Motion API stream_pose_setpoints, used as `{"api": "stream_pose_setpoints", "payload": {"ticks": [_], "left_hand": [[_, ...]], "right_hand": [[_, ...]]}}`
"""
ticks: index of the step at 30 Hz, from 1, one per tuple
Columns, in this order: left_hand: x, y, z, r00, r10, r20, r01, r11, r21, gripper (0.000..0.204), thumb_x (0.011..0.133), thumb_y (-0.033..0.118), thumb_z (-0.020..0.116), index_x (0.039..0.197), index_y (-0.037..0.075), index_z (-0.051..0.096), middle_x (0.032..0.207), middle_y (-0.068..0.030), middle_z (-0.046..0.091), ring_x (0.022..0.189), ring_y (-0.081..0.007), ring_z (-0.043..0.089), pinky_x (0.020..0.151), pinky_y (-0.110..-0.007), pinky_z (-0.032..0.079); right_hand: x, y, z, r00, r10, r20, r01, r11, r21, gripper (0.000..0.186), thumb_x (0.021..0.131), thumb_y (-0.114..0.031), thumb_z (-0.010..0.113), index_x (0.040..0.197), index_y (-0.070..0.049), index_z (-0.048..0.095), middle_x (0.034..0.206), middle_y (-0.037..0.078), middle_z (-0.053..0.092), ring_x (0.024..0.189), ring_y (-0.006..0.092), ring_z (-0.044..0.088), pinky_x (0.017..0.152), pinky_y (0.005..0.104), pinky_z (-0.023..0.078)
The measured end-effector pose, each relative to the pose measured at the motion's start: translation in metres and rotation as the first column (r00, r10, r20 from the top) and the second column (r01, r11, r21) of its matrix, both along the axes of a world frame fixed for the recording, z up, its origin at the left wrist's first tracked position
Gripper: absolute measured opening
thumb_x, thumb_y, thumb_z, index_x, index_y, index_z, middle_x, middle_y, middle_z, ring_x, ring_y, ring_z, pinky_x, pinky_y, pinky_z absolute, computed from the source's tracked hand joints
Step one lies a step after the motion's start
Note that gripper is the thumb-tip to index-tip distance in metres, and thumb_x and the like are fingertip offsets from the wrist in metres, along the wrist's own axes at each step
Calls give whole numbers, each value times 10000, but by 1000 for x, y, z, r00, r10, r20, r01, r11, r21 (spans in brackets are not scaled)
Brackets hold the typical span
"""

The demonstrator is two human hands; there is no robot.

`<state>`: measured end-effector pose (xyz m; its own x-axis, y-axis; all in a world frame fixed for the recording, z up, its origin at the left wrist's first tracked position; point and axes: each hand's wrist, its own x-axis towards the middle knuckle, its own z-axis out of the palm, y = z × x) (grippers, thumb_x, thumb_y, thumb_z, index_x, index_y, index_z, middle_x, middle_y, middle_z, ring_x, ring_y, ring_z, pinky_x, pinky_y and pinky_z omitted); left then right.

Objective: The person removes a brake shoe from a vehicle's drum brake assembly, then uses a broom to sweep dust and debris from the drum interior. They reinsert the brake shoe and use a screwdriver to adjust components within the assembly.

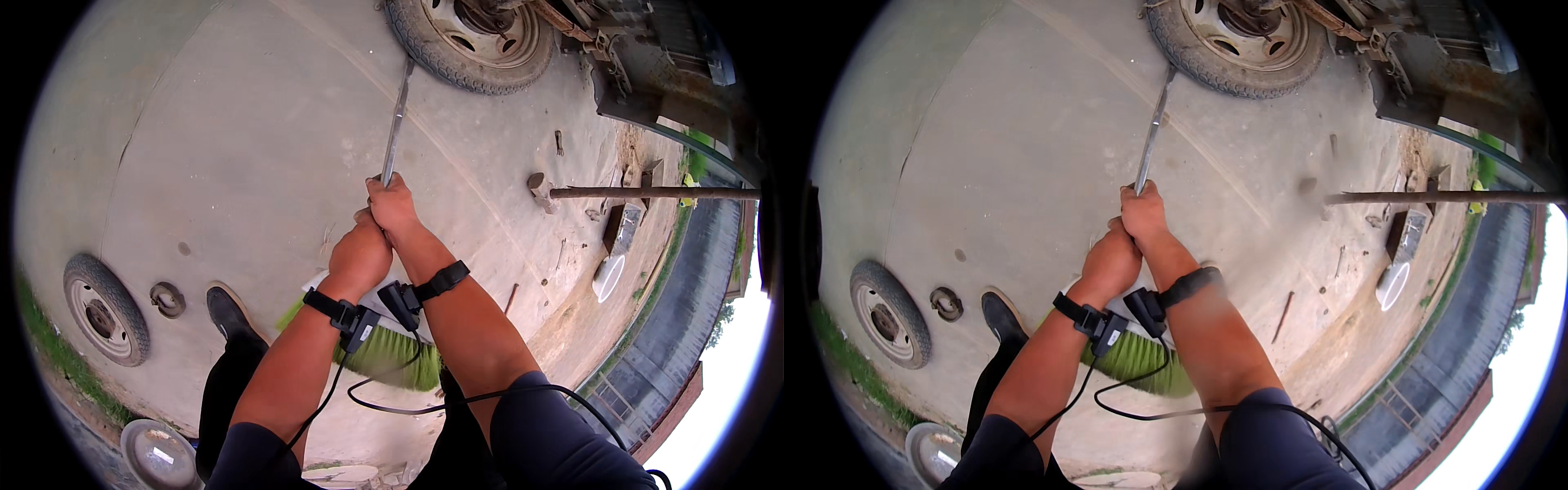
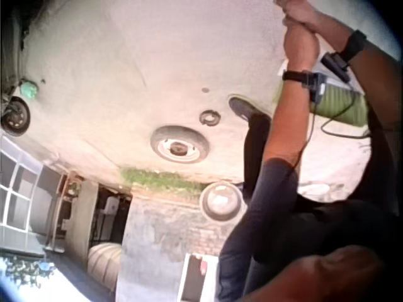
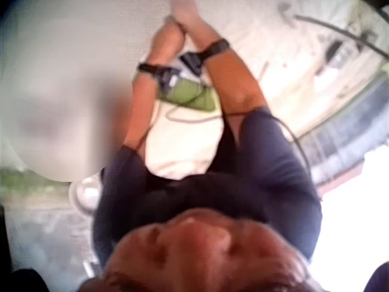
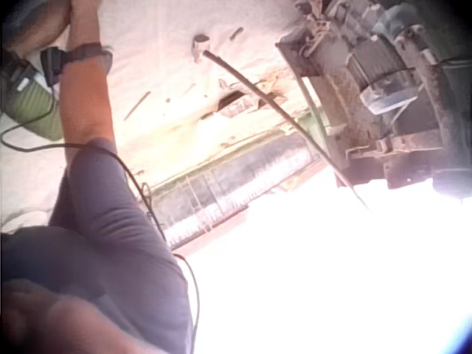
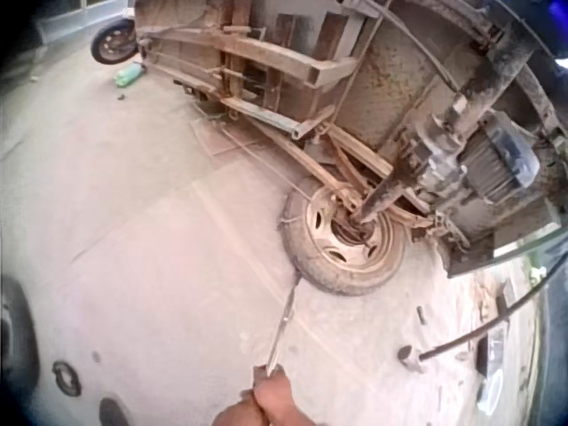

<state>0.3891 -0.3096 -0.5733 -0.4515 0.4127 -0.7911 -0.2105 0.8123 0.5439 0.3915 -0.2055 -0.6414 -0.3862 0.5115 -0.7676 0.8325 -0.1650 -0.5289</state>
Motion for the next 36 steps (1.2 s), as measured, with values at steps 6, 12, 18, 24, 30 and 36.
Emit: {"api": "stream_pose_setpoints", "payload": {"ticks": [6, 12, 18, 24, 30, 36], "left_hand": [[52, 36, 26, 996, 32, 78, -31, 999, -13, 415, 1006, 282, 497, 1227, -68, 517, 1085, -301, 697, 1006, -492, 671, 850, -554, 534], [49, 21, 5, 1000, -3, 11, 3, 999, 33, 419, 1003, 293, 505, 1227, -61, 517, 1071, -306, 694, 991, -487, 673, 834, -551, 536], [81, 14, 12, 999, 3, 45, 0, 999, -49, 458, 987, 306, 530, 1257, -59, 470, 1014, -300, 711, 945, -493, 683, 803, -562, 538], [96, 7, 19, 995, -45, 85, 47, 998, -29, 432, 987, 278, 516, 1240, -68, 464, 1009, -281, 721, 940, -481, 697, 800, -567, 548], [90, -9, 3, 997, -50, 60, 48, 998, 48, 430, 986, 274, 521, 1256, -55, 464, 1013, -288, 717, 929, -486, 693, 797, -560, 548], [125, 6, -10, 996, 8, 87, -9, 1000, 10, 437, 979, 270, 533, 1268, -50, 458, 1020, -281, 717, 935, -477, 694, 808, -558, 548]], "right_hand": [[63, 39, 16, 989, 145, 30, -146, 987, 64, 307, 929, -241, 598, 1079, 25, 573, 968, 279, 703, 918, 431, 701, 835, 490, 547], [55, 20, 15, 988, 149, 46, -153, 983, 100, 283, 926, -217, 579, 1083, 16, 553, 957, 283, 699, 916, 443, 702, 829, 506, 545], [86, 7, 32, 995, 75, 67, -80, 994, 69, 240, 927, -190, 591, 1066, -1, 539, 900, 235, 687, 889, 408, 711, 795, 487, 552], [103, 2, 39, 986, 118, 116, -131, 986, 108, 259, 928, -202, 583, 1107, -17, 555, 974, 254, 703, 912, 413, 710, 824, 496, 548], [106, -12, 15, 991, 36, 131, -46, 996, 80, 272, 935, -195, 579, 1143, -22, 549, 991, 265, 703, 929, 430, 701, 837, 504, 545], [129, -2, 13, 990, 114, 87, -127, 980, 154, 249, 939, -181, 584, 1136, -34, 542, 989, 254, 702, 932, 431, 697, 839, 503, 545]]}}
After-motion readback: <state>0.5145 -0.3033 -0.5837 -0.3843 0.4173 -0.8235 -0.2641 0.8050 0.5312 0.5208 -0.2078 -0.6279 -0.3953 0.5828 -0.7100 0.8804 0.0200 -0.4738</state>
